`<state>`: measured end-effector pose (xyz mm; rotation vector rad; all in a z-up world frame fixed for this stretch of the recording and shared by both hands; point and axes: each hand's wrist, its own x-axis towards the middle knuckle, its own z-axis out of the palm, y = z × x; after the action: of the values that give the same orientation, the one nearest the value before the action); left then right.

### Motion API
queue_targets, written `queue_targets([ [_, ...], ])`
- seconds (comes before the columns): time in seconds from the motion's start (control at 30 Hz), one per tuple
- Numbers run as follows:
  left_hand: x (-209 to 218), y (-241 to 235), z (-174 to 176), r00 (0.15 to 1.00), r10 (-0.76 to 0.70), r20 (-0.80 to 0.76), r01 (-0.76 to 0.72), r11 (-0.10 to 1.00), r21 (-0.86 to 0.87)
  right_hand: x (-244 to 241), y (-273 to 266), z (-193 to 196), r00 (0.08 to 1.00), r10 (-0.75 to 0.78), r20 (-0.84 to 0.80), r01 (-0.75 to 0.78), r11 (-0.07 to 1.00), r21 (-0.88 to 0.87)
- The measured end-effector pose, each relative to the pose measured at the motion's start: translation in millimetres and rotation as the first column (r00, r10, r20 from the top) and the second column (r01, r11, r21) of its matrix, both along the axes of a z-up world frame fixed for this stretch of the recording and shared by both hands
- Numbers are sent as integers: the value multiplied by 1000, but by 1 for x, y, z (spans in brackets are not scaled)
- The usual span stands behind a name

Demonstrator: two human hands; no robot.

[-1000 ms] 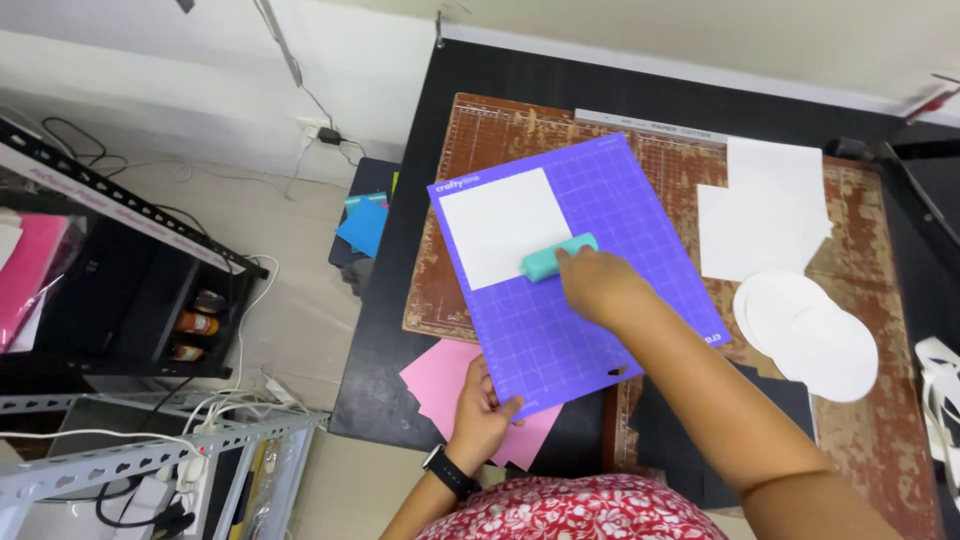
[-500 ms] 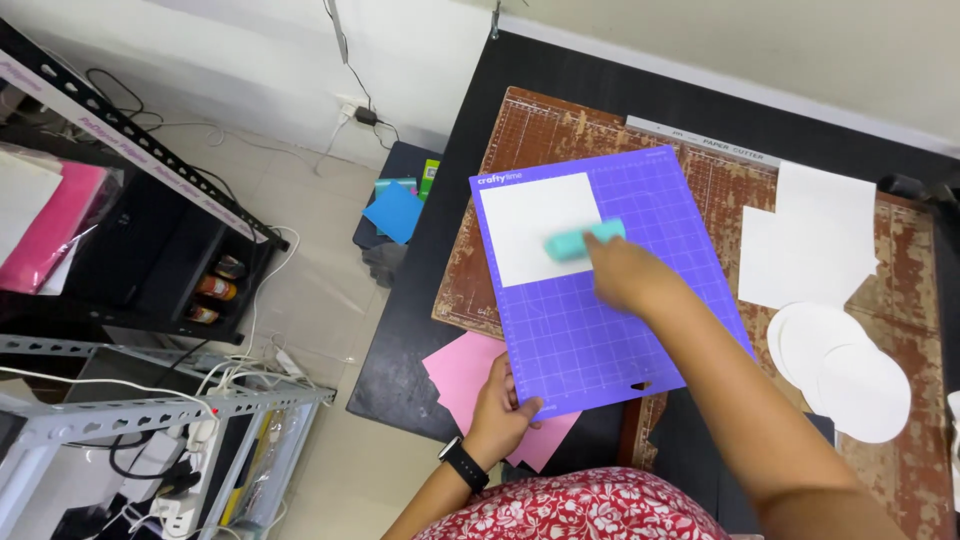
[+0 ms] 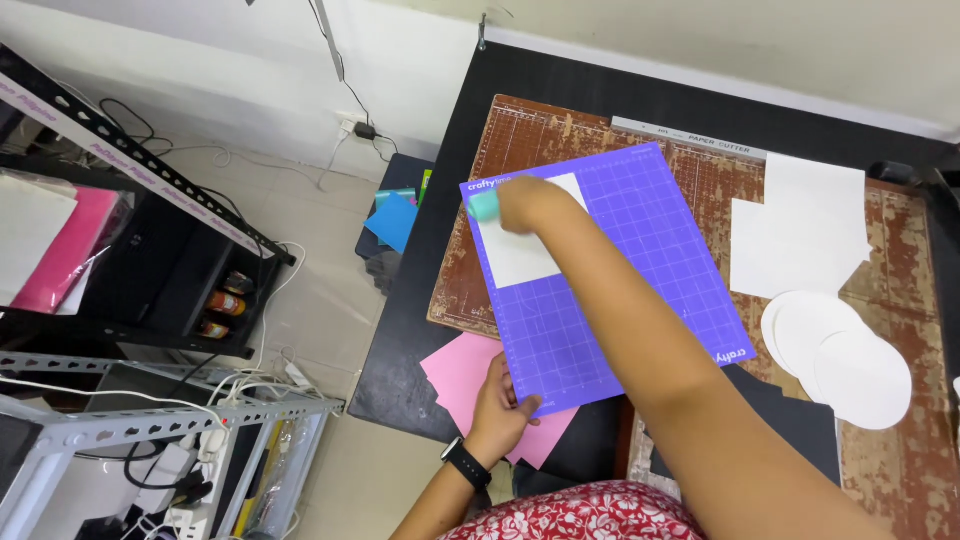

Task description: Operating a craft cutting machine and preparing paper on cutting mats using a roller and peeling tools.

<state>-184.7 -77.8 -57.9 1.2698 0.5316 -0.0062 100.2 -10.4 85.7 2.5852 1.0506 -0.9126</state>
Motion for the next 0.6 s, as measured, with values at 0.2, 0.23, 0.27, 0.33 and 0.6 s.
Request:
queue_targets([
  [0.2, -1, -1, -5, 999, 44, -9, -44, 999, -8, -13, -20, -48, 996, -12, 83, -4, 982, 190],
  [0.23, -1, -3, -11, 999, 46, -3, -46, 999, -4, -31, -50, -47, 996, -10, 89, -7, 981, 194],
  [0.27, -1, -4, -17, 998, 64, -13, -64, 998, -12, -47, -79, -47, 998, -3, 59, -10, 977, 212],
  [0.33, 4, -5, -22, 996, 84, -19, -84, 996, -17, -66, -134, -44, 999, 8, 34, -16, 973, 231],
  [0.6, 35, -20, -6, 947, 313, -70, -317, 946, -66, -24, -157, -43, 997, -76, 14, 72, 984, 160],
])
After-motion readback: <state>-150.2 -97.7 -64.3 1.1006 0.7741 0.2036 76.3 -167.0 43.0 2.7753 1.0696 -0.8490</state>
